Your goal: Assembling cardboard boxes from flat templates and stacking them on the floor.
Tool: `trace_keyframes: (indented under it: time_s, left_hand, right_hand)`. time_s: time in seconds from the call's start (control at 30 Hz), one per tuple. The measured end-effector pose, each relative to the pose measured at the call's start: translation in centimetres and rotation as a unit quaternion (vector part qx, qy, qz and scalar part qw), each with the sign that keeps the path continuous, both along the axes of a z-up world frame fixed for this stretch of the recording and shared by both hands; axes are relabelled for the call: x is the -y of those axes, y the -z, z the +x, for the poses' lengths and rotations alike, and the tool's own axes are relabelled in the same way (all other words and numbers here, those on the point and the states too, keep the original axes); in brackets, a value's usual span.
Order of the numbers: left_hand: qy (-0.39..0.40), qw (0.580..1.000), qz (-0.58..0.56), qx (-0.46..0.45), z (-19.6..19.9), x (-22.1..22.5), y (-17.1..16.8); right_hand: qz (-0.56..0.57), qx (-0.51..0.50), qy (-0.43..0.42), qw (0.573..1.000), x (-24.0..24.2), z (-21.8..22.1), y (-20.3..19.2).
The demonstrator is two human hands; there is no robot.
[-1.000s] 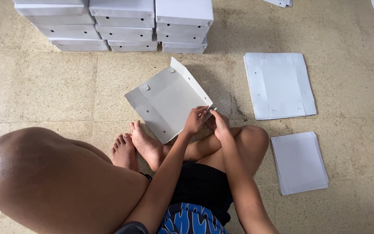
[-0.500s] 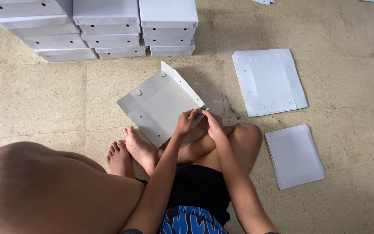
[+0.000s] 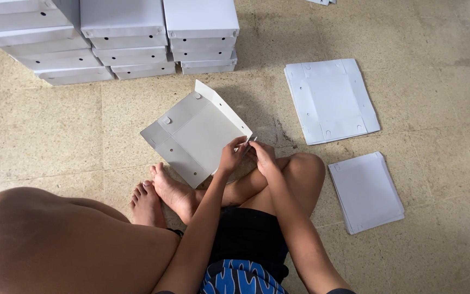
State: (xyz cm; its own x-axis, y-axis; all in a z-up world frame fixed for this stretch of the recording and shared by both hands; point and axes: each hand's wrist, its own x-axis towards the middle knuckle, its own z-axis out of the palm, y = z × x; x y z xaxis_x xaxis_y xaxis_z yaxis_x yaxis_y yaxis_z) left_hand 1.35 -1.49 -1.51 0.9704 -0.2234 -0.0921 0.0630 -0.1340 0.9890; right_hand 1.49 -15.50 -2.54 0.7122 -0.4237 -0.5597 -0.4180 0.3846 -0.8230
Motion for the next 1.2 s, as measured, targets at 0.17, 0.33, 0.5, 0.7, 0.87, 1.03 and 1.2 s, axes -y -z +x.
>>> trace_keyframes:
  time_s: [0.17, 0.33, 0.5, 0.7, 0.87, 1.03, 1.2]
  left_hand:
    - [-0.004, 0.999, 0.029, 0.028, -0.3, 0.2, -1.5]
    - [0.002, 0.998, 0.049, 0.029, -0.1, 0.3, -0.3]
    - [-0.004, 0.997, 0.049, 0.057, -0.3, -0.2, -1.7]
    - [-0.010, 0.995, 0.077, 0.061, -0.5, -0.1, -2.6]
    - [0.008, 0.991, 0.096, 0.088, -0.3, -0.2, -3.1]
    - [0.015, 0.992, 0.091, 0.081, -0.3, -0.3, -3.2]
    - [0.019, 0.992, 0.095, 0.079, -0.1, -0.3, -3.0]
  right_hand:
    - [-0.035, 0.009, 0.003, 0.999, 0.7, 0.3, 1.8]
    - [-0.022, 0.018, 0.009, 1.000, 0.3, 0.1, 0.7]
    - [0.002, 0.022, 0.005, 1.000, 1.4, 0.4, 1.5]
    - [0.005, 0.016, 0.024, 1.000, 1.1, 0.3, 0.5]
    - [-0.004, 0.015, 0.035, 0.999, 1.3, 0.4, 0.8]
    - [-0.013, 0.012, 0.032, 0.999, 0.6, -0.4, -1.0]
    - [-0.004, 0.026, 0.032, 0.999, 0.1, -0.4, -1.7]
